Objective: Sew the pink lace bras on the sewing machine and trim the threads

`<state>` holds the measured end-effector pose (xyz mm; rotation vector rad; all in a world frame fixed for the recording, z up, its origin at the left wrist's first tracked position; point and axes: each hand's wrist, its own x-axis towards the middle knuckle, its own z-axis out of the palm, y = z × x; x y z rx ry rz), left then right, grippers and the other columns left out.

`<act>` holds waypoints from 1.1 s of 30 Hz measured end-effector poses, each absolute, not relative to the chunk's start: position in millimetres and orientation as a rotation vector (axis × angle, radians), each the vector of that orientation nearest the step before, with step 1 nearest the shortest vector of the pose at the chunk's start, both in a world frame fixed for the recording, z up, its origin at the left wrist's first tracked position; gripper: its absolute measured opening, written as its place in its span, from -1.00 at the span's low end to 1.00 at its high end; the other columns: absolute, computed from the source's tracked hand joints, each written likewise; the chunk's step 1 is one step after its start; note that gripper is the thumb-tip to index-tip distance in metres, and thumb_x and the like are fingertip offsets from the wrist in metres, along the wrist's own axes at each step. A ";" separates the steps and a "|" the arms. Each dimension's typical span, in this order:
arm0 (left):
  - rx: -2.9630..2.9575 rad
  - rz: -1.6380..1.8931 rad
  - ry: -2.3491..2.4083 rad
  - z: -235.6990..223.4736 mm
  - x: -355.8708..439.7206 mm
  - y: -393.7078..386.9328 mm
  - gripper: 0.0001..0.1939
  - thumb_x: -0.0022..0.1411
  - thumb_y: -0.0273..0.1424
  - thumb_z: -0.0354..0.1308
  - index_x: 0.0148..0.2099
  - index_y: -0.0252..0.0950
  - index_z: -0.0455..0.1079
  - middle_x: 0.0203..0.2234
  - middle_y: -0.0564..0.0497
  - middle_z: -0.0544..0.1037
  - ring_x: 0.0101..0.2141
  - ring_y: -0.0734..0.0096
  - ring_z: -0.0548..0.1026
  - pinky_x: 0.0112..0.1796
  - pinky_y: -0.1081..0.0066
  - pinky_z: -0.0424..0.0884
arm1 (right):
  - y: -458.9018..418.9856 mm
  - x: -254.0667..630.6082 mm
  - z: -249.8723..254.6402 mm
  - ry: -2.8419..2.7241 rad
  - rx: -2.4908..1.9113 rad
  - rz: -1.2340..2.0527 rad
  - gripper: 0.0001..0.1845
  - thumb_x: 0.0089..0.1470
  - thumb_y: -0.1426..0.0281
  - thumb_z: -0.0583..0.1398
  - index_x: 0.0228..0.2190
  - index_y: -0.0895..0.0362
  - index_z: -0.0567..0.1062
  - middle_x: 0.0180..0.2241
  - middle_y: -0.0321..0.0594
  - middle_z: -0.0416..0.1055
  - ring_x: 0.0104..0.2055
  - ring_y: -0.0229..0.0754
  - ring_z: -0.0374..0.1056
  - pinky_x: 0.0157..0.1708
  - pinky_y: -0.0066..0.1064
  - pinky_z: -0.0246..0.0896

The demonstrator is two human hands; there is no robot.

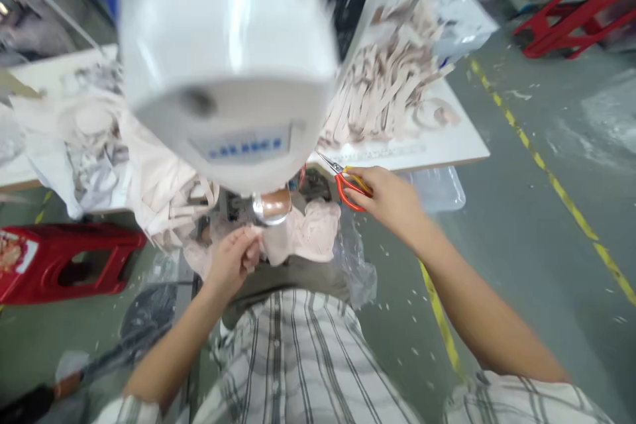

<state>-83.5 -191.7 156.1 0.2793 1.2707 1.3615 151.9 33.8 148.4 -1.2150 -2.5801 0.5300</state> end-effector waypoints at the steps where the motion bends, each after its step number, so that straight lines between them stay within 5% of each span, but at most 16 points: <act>1: 0.274 1.316 1.268 159.6 -83.3 -190.8 -0.61 0.11 -0.07 0.28 -0.36 -0.34 0.39 -0.67 0.18 0.30 -0.71 0.68 0.15 -0.69 0.57 -0.03 | 47.9 147.5 149.7 -2.572 -1.169 0.437 -0.61 0.18 0.21 0.17 -0.01 0.10 0.51 -0.09 0.03 0.51 -0.13 0.09 0.44 -0.23 -0.15 0.35; 4: 0.257 1.227 1.200 167.3 -86.6 -187.9 -0.60 0.07 -0.08 0.28 -0.29 -0.34 0.41 -0.63 0.10 0.43 -0.69 0.61 0.30 -0.66 0.57 0.15 | 48.4 129.4 162.7 -2.467 -1.004 0.285 -0.63 0.22 0.28 0.10 -0.04 0.20 0.49 -0.05 0.15 0.47 -0.02 0.13 0.41 -0.07 -0.01 0.34; 8: 0.356 0.969 1.131 166.5 -87.8 -180.1 -0.68 -0.02 -0.15 0.26 -0.43 -0.34 0.41 -0.63 -0.01 0.49 -0.73 0.52 0.35 -0.69 0.51 0.21 | -31.8 98.5 158.3 -2.628 -0.409 0.521 -0.68 0.17 0.28 0.18 -0.03 0.04 0.49 -0.10 -0.04 0.53 -0.07 -0.03 0.48 -0.12 -0.21 0.43; 13: 0.687 0.773 1.346 164.8 -85.6 -184.3 -0.59 0.12 -0.05 0.10 -0.56 -0.26 0.37 -0.64 -0.06 0.47 -0.70 0.40 0.35 -0.68 0.43 0.19 | -68.7 80.3 131.4 -2.742 -0.259 0.569 -0.78 0.18 0.45 0.11 -0.40 0.09 0.55 -0.49 -0.23 0.52 -0.46 -0.17 0.46 -0.48 -0.43 0.31; 15: 0.880 1.006 1.659 160.4 -87.6 -193.9 -0.64 0.18 -0.04 0.12 -0.43 -0.22 0.45 -0.45 -0.12 0.56 -0.43 0.22 0.51 -0.44 0.31 0.42 | -52.3 90.3 129.8 -2.683 -0.486 0.618 -0.76 0.22 0.41 0.09 -0.41 0.13 0.53 -0.47 -0.17 0.52 -0.43 -0.14 0.47 -0.45 -0.39 0.32; 18: 0.929 1.314 1.890 137.4 -80.2 -207.6 -0.63 0.21 -0.04 0.19 -0.09 -0.18 0.48 -0.20 -0.16 0.56 -0.10 0.08 0.49 -0.05 0.14 0.40 | -32.9 110.2 133.7 -2.376 -0.919 0.985 -0.72 0.27 0.24 0.09 -0.32 0.14 0.51 -0.43 -0.20 0.51 -0.38 -0.18 0.43 -0.37 -0.38 0.33; 20: 0.749 1.275 1.617 115.4 -62.6 -211.6 -0.39 0.19 0.05 0.19 0.16 -0.17 0.33 -0.21 -0.15 0.57 -0.16 0.11 0.53 -0.05 0.12 0.40 | -34.9 113.8 135.4 -1.957 -1.096 1.489 -0.66 0.21 0.11 0.15 -0.30 0.15 0.49 -0.48 -0.29 0.45 -0.46 -0.26 0.36 -0.45 -0.45 0.30; 23: 0.386 1.154 1.049 94.5 -27.6 -209.5 0.12 -0.03 0.26 0.22 0.42 -0.03 -0.15 -0.08 -0.16 0.55 -0.15 0.08 0.58 -0.08 0.11 0.42 | -57.6 103.1 136.3 -1.147 -1.097 2.177 -0.63 0.02 0.12 0.32 -0.33 0.17 0.45 -0.51 -0.34 0.42 -0.53 -0.36 0.32 -0.51 -0.55 0.30; 25: 0.264 1.236 0.844 96.4 -10.8 -208.4 0.26 -0.15 0.40 0.13 0.44 0.05 -0.31 0.13 -0.19 0.43 -0.03 -0.03 0.54 -0.02 0.03 0.40 | -76.0 94.4 140.5 -0.753 -1.038 2.414 -0.64 -0.09 0.20 0.40 -0.38 0.17 0.44 -0.51 -0.36 0.43 -0.55 -0.41 0.33 -0.50 -0.61 0.33; 27: 0.316 1.413 0.819 107.8 -4.8 -212.5 0.23 -0.15 0.46 0.01 0.45 0.04 -0.24 0.23 -0.18 0.32 0.10 -0.11 0.43 0.08 -0.02 0.34 | -89.8 90.7 150.9 -0.631 -0.965 2.545 -0.65 -0.09 0.21 0.41 -0.40 0.17 0.44 -0.53 -0.36 0.44 -0.56 -0.44 0.34 -0.50 -0.65 0.33; 31: 0.788 1.631 1.055 132.0 -18.4 -234.1 0.04 -0.06 0.38 0.08 0.39 0.16 -0.06 0.34 -0.04 0.15 0.28 -0.17 0.18 0.19 -0.02 0.23 | -95.9 99.1 186.5 -1.066 -0.754 2.600 -0.59 0.05 0.04 0.29 -0.35 0.15 0.45 -0.56 -0.32 0.46 -0.59 -0.36 0.37 -0.58 -0.57 0.28; 33: 0.938 1.567 1.210 138.1 -30.3 -241.0 0.18 -0.24 0.43 0.12 0.39 0.20 -0.10 0.39 0.03 0.01 0.34 -0.26 0.05 0.20 -0.07 0.21 | -89.1 103.2 203.4 -1.409 -0.671 2.477 -0.57 0.13 -0.01 0.21 -0.33 0.12 0.44 -0.56 -0.32 0.46 -0.58 -0.30 0.39 -0.57 -0.50 0.27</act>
